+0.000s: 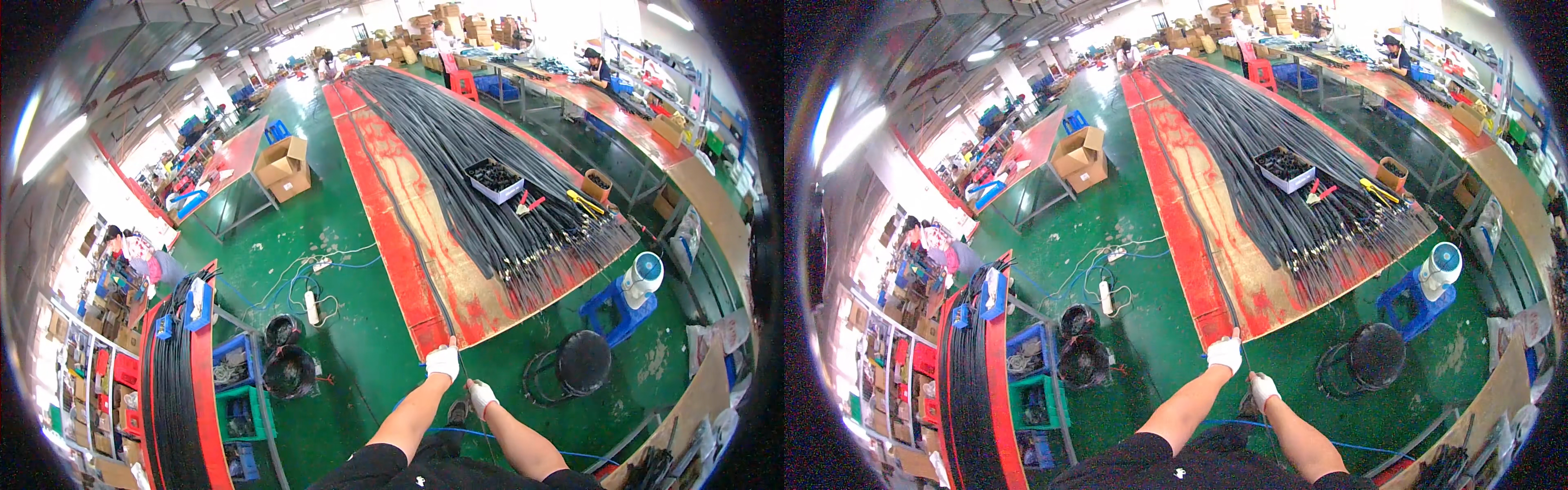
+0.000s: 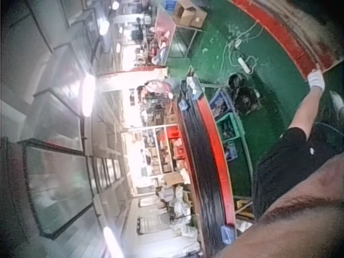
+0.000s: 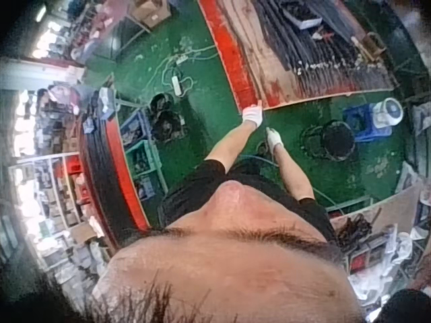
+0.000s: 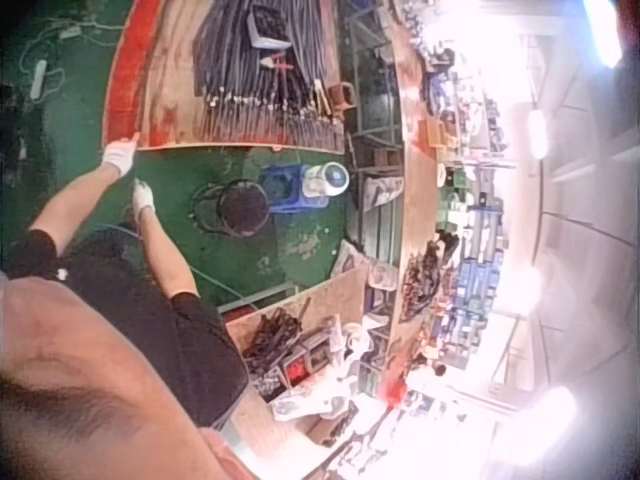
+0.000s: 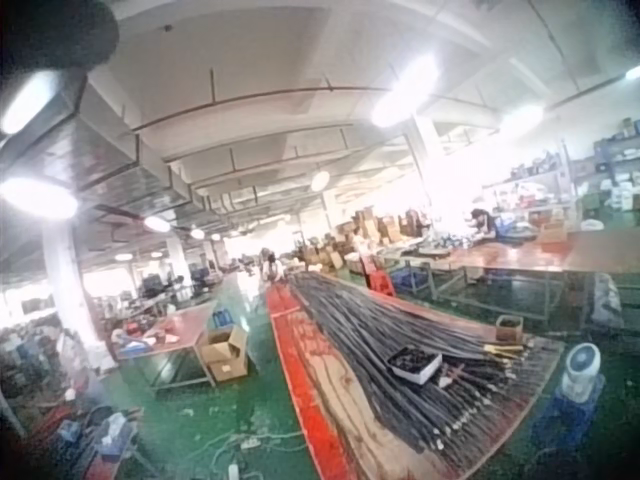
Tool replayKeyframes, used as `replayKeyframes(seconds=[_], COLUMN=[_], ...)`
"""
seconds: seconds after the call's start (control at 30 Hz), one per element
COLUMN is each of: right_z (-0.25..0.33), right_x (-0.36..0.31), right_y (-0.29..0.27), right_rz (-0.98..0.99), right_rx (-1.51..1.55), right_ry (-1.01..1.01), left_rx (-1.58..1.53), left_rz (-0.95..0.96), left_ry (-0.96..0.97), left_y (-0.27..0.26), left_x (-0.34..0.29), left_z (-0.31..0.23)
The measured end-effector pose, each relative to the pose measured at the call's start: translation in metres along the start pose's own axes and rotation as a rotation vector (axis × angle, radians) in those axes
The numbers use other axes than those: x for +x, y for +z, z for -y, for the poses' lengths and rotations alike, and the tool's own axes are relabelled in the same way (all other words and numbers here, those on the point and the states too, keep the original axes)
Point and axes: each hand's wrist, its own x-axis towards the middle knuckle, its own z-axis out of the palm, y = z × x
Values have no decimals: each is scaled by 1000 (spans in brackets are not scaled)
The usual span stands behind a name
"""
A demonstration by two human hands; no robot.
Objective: Bundling long black cables with a handheld tool and wire ties on a long fabrication table.
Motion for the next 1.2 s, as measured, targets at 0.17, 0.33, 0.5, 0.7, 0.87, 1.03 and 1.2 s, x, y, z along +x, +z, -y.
replayKeyframes(seconds=[0.17, 0.33, 0.5, 0.7, 0.87, 1.03, 1.2], right_z=[-29, -23, -15, 2, 8, 33, 94], right_x=[30, 25, 17, 0, -2, 21, 44], right_y=[-10, -1, -4, -3, -4, 1, 31], right_rz=[-37, 3, 14, 49, 42, 38, 149], right_rx=[-8, -3, 17, 72, 60, -2, 100], right_ry=[-57, -24, -4, 83, 70, -34, 14], left_rx=[-1, 4, 5, -3, 2, -20, 45], left_rz=[-5, 4, -7, -27, -52, -4, -102], left_ry=[28, 4, 9, 0, 22, 3, -62], left_y=[-13, -12, -9, 1, 3, -15, -33], left_x=[-1, -6, -4, -1, 1, 25, 70], left_z=[-13, -4, -7, -3, -3, -1, 32])
